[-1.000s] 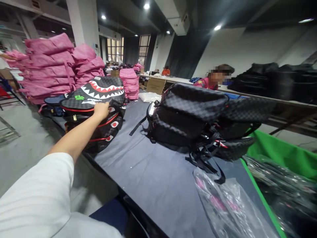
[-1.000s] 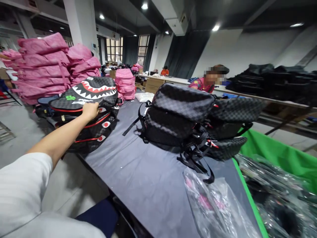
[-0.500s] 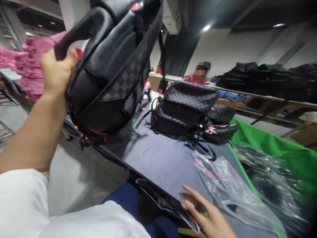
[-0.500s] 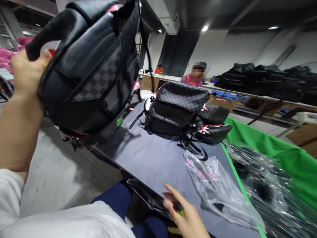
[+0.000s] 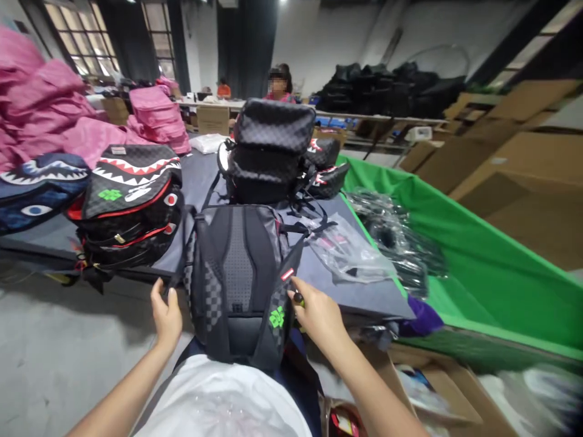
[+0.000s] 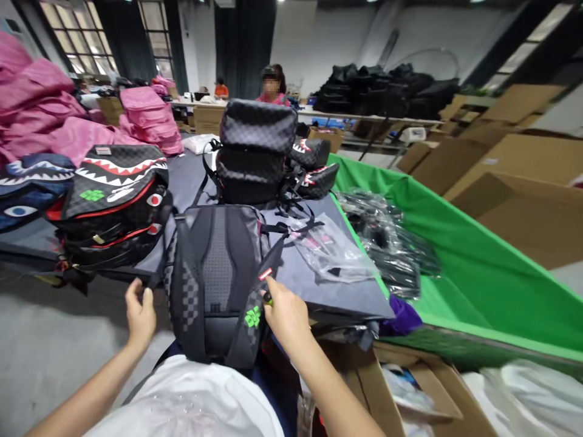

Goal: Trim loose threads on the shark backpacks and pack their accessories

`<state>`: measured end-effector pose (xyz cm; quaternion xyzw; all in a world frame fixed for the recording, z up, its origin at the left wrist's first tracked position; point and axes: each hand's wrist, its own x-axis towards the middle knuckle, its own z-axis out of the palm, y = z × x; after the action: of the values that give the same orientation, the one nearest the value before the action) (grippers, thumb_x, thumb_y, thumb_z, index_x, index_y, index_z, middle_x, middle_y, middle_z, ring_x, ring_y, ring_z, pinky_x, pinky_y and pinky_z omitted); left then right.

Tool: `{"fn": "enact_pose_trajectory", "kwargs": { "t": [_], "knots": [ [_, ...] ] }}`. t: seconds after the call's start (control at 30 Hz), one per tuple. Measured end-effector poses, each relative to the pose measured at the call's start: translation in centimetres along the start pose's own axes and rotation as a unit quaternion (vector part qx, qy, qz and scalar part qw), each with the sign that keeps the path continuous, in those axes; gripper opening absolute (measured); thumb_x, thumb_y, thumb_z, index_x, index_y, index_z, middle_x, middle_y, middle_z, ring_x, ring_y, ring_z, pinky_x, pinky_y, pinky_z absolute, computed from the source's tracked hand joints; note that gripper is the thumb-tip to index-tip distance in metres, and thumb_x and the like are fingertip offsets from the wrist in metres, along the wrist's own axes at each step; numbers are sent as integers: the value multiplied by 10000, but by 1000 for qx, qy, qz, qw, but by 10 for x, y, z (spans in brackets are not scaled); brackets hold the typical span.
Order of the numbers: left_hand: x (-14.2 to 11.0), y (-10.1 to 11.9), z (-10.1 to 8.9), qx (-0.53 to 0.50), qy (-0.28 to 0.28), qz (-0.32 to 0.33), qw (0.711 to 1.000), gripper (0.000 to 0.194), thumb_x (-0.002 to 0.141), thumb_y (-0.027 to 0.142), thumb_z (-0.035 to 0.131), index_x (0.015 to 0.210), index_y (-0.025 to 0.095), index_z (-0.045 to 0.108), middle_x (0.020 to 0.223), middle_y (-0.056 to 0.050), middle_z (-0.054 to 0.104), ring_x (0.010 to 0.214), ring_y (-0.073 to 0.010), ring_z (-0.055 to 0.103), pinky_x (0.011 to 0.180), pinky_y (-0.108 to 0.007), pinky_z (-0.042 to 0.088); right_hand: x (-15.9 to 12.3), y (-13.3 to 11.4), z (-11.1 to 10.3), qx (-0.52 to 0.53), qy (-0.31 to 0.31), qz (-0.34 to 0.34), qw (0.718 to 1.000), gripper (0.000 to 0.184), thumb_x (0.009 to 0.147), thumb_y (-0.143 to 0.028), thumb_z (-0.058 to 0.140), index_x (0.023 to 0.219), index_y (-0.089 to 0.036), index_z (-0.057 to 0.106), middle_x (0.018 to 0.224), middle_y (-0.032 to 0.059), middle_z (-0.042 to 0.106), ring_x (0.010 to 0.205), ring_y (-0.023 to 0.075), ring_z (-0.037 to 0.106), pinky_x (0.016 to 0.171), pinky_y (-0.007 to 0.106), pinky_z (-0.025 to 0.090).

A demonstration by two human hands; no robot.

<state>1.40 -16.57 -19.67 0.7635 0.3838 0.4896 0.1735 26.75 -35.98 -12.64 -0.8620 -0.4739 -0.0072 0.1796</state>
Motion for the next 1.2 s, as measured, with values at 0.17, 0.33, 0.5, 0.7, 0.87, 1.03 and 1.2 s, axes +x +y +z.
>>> {"fn": "enact_pose_trajectory", "kwargs": {
  "t": [0.17, 0.33, 0.5, 0.7, 0.87, 1.03, 1.2],
  "knots": [
    [0, 15, 46, 134, -295, 334, 885, 441, 985, 301, 508, 1419, 221, 515, 1571, -151, 408, 1494, -354, 311, 1192, -618, 291, 13, -55, 14, 106, 46, -66, 991, 462, 948, -419, 583, 1328, -158, 619, 1081, 131, 747, 1011, 295, 714, 900, 400, 547],
    [-9, 14, 91, 177, -373, 376, 829, 542, 957, 333, 554, 1440, 94, 502, 1555, -225, 403, 1462, -390, 358, 1142, -573, 401, 41, -59, 65, 328, 76, -22, 941, 379, 1010, -428, 487, 1272, -207, 649, 1023, 76, 761, 901, 218, 741, 789, 322, 591],
    [67, 34, 113, 102, -293, 425, 850, 343, 995, 221, 456, 1268, 109, 632, 1307, -165, 655, 1240, -290, 597, 992, -436, 516, 37, -17, 119, 241, 288, -119, 919, 500, 971, -183, 557, 1467, -207, 493, 1408, 172, 578, 1280, 267, 593, 1037, 425, 540],
    [151, 92, 198, 114, -364, 569, 728, 420, 980, 475, 511, 1041, 99, 687, 1055, -170, 695, 997, -302, 651, 885, -448, 476, 29, 3, 129, 177, 353, -72, 916, 679, 928, -58, 564, 1544, -238, 343, 1336, 182, 611, 1244, 271, 619, 997, 466, 576],
    [162, 105, 210, 126, -465, 590, 648, 516, 983, 568, 445, 802, 160, 702, 769, -85, 666, 742, -246, 618, 676, -389, 380, 31, 10, 137, 169, 363, -107, 910, 747, 871, 23, 597, 1530, -238, 362, 1290, 176, 644, 1159, 264, 663, 941, 464, 598],
    [204, 79, 201, 121, -390, 566, 716, 626, 970, 663, 385, 786, 149, 692, 813, -66, 639, 857, -215, 528, 938, -457, 370, 31, 19, 143, 219, 349, -128, 902, 703, 866, 25, 609, 1485, -244, 414, 1266, 142, 671, 1127, 236, 680, 932, 436, 605],
    [204, 75, 190, 112, -383, 533, 746, 564, 941, 648, 484, 888, 126, 690, 900, -66, 642, 1007, -230, 493, 1129, -606, 265, 29, 8, 126, 347, 331, -16, 877, 444, 933, -107, 602, 1349, -235, 513, 1027, 50, 737, 932, 184, 737, 876, 373, 628]
  ]
}}
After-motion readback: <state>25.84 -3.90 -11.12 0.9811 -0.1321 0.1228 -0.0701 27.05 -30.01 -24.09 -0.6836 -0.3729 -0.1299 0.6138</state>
